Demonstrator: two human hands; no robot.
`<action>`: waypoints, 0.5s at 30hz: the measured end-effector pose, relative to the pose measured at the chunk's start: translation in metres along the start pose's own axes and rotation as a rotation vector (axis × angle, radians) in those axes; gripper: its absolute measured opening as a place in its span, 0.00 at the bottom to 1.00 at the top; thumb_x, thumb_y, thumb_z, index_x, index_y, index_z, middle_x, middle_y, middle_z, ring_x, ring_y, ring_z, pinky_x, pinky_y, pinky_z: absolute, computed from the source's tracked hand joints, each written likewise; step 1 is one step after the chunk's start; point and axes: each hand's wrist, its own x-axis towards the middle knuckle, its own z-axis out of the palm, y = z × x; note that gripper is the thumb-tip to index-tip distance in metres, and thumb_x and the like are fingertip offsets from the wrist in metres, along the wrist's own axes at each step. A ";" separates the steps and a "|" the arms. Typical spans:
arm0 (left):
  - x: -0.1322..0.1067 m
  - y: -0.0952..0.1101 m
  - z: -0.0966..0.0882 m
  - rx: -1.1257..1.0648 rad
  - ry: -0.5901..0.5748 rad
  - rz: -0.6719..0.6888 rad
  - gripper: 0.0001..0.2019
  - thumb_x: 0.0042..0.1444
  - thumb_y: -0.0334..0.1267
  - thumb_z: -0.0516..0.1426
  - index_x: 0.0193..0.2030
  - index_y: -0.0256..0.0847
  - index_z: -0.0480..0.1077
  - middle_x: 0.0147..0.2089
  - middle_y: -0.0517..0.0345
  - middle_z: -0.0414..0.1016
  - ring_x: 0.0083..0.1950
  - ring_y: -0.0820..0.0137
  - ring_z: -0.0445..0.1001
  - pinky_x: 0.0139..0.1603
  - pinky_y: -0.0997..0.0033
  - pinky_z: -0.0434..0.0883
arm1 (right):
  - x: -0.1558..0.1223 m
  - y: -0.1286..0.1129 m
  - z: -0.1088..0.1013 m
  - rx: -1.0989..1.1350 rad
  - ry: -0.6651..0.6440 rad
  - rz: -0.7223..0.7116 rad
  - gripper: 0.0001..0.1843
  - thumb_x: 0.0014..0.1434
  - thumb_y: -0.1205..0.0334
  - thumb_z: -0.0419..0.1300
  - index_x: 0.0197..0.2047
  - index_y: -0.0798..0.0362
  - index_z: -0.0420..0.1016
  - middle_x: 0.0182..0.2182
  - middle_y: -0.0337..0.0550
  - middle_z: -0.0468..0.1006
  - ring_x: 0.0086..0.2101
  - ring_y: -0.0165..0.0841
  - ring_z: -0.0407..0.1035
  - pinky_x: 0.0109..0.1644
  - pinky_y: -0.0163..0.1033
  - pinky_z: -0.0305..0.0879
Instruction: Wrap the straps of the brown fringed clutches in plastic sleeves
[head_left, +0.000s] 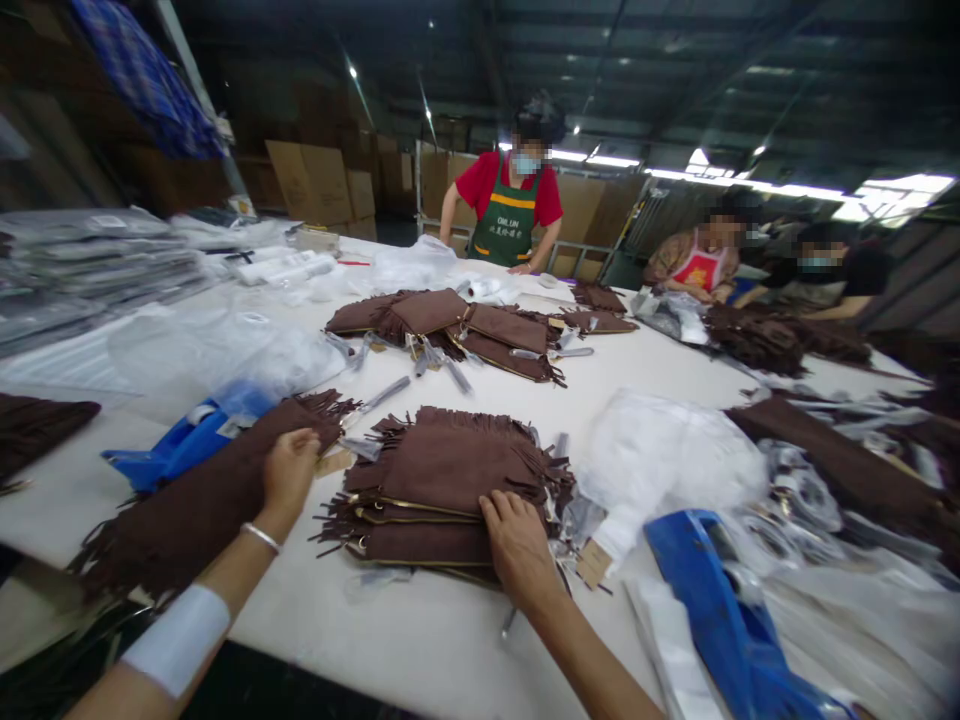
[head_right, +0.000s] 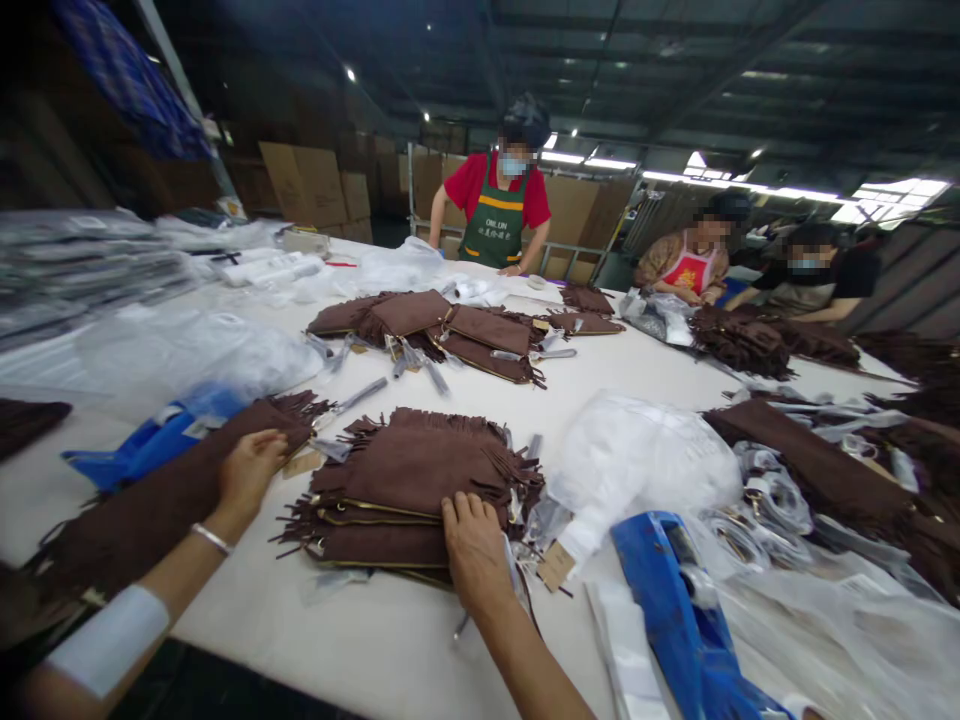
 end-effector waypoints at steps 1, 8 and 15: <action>-0.021 0.005 0.006 0.046 -0.098 0.082 0.13 0.53 0.34 0.58 0.46 0.38 0.70 0.46 0.49 0.75 0.50 0.58 0.74 0.56 0.51 0.69 | 0.003 0.001 0.002 0.000 -0.007 -0.015 0.21 0.61 0.71 0.54 0.58 0.56 0.67 0.52 0.54 0.72 0.51 0.43 0.63 0.52 0.46 0.60; -0.115 0.014 0.035 0.631 -0.654 0.913 0.13 0.61 0.37 0.54 0.52 0.43 0.69 0.55 0.48 0.68 0.59 0.58 0.63 0.59 0.52 0.65 | -0.013 0.015 -0.005 0.128 0.050 -0.048 0.16 0.63 0.69 0.55 0.54 0.51 0.69 0.50 0.48 0.73 0.49 0.38 0.63 0.53 0.43 0.60; -0.094 0.034 0.036 0.704 -0.785 0.877 0.10 0.60 0.30 0.49 0.32 0.42 0.70 0.34 0.52 0.69 0.39 0.60 0.67 0.42 0.62 0.65 | -0.055 0.053 -0.008 0.240 0.155 0.395 0.12 0.64 0.58 0.55 0.49 0.52 0.70 0.44 0.47 0.75 0.43 0.37 0.69 0.45 0.39 0.63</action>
